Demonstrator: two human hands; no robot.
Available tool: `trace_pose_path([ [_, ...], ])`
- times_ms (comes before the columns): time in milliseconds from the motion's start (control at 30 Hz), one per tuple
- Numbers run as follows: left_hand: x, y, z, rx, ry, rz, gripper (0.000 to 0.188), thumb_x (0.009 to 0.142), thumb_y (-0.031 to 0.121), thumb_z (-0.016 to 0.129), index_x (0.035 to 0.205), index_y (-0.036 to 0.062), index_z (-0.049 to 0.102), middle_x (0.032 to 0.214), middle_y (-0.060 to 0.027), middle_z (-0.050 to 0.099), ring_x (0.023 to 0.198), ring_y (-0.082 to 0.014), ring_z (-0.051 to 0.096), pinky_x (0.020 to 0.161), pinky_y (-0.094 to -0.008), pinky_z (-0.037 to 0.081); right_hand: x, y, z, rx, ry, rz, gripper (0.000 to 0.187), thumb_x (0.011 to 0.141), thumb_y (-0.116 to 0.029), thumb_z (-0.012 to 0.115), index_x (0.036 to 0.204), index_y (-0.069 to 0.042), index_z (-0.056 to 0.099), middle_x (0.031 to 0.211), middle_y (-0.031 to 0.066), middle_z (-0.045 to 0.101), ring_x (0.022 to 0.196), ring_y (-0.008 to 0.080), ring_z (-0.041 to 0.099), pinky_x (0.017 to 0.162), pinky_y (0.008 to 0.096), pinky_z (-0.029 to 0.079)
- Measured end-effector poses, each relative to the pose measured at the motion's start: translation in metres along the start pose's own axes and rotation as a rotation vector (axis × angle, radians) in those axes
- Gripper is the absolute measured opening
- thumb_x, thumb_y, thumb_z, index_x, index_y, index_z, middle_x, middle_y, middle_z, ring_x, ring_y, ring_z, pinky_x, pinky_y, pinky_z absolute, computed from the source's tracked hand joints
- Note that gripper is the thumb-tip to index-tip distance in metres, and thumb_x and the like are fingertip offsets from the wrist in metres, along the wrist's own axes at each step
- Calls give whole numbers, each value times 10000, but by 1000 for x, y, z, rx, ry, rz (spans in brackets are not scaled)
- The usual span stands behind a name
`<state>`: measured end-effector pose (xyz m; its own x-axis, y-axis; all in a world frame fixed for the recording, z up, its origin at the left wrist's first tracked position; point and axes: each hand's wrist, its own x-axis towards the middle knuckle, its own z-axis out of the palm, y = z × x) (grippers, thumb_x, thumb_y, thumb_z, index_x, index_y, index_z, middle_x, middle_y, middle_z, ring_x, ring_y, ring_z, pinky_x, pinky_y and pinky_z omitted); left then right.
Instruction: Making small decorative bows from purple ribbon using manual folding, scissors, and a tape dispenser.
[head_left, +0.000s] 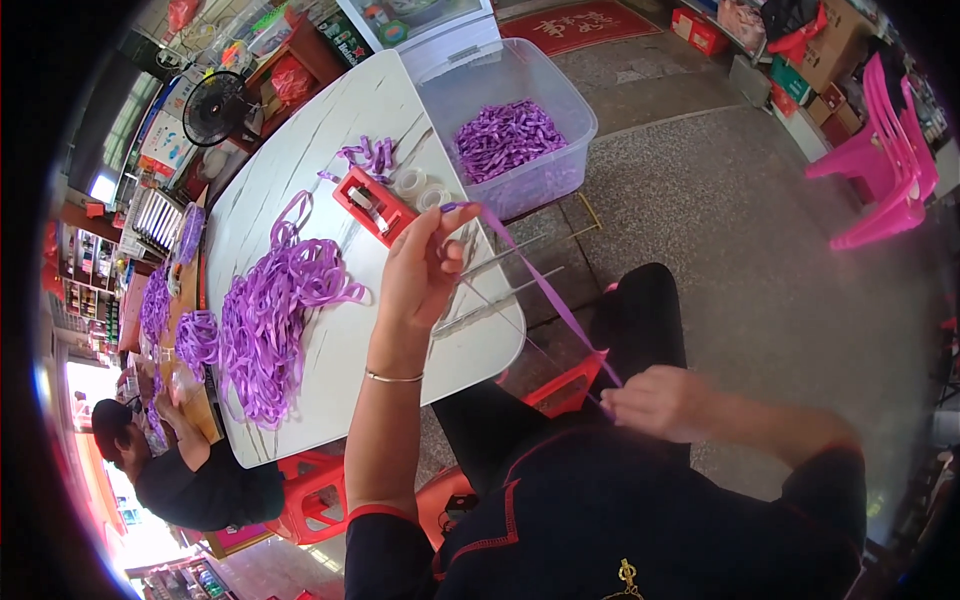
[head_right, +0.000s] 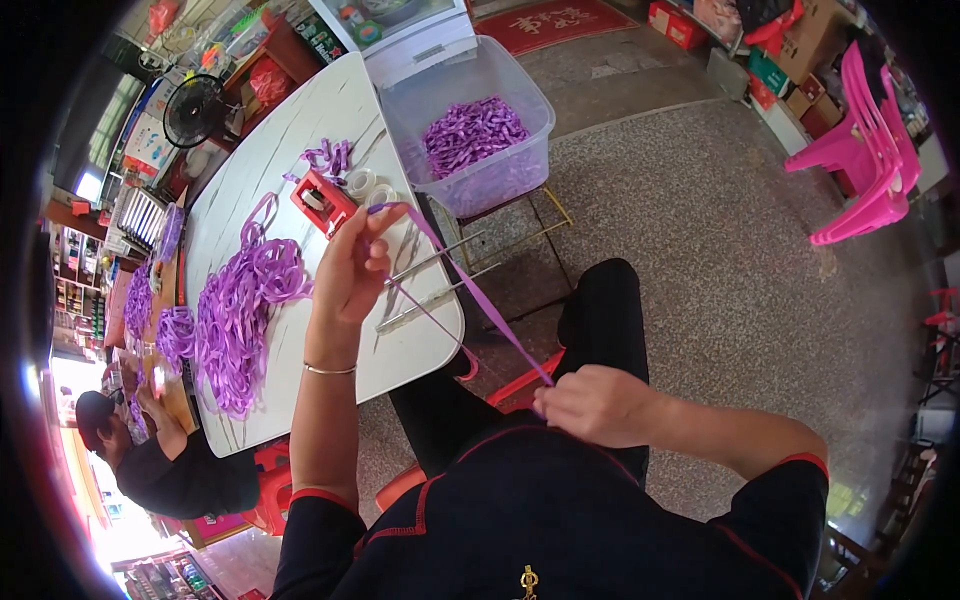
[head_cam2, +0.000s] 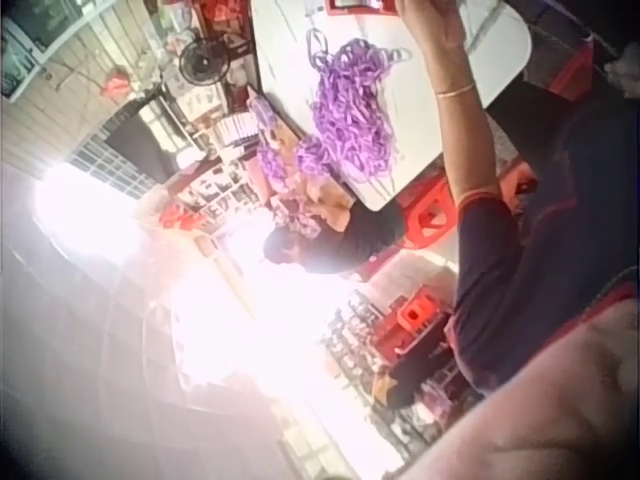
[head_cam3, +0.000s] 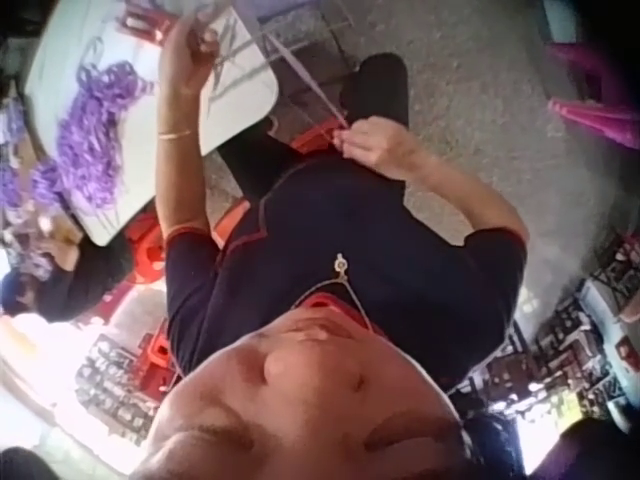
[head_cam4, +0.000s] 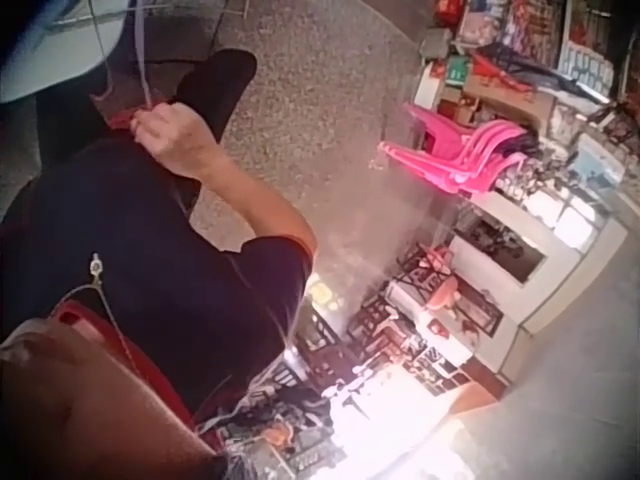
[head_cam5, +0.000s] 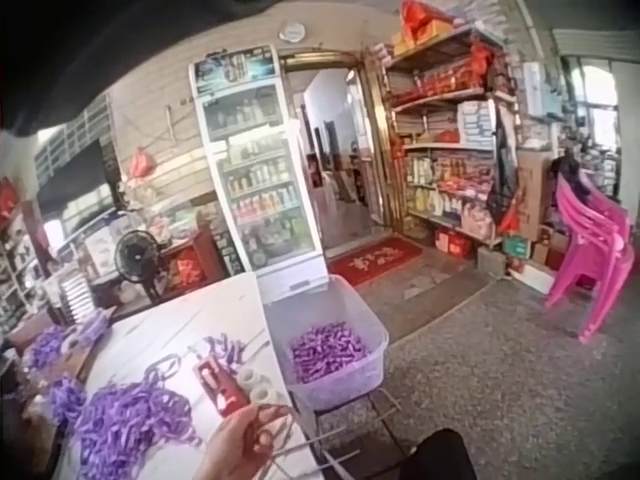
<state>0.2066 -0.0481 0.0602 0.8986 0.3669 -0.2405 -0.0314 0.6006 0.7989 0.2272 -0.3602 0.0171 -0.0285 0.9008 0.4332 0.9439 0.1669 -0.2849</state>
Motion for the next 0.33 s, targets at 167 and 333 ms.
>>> trace_pose_path([
  [167, -18, 4, -22, 252, -34, 30, 259, 917, 183, 471, 704, 38, 505, 771, -119, 612, 491, -96, 510, 431, -189, 381, -26, 16, -12, -144, -8, 256, 210, 743, -118, 623, 916, -5, 589, 846, 57, 590, 732, 203, 566, 670, 304, 462],
  [333, -41, -5, -44, 328, -115, -121, 281, 901, 186, 490, 664, 36, 499, 697, -116, 591, 447, -120, 518, 400, -192, 394, -26, 35, -29, -336, 19, 509, 239, 747, -113, 623, 968, -23, 605, 893, 74, 598, 837, 212, 571, 731, 310, 466],
])
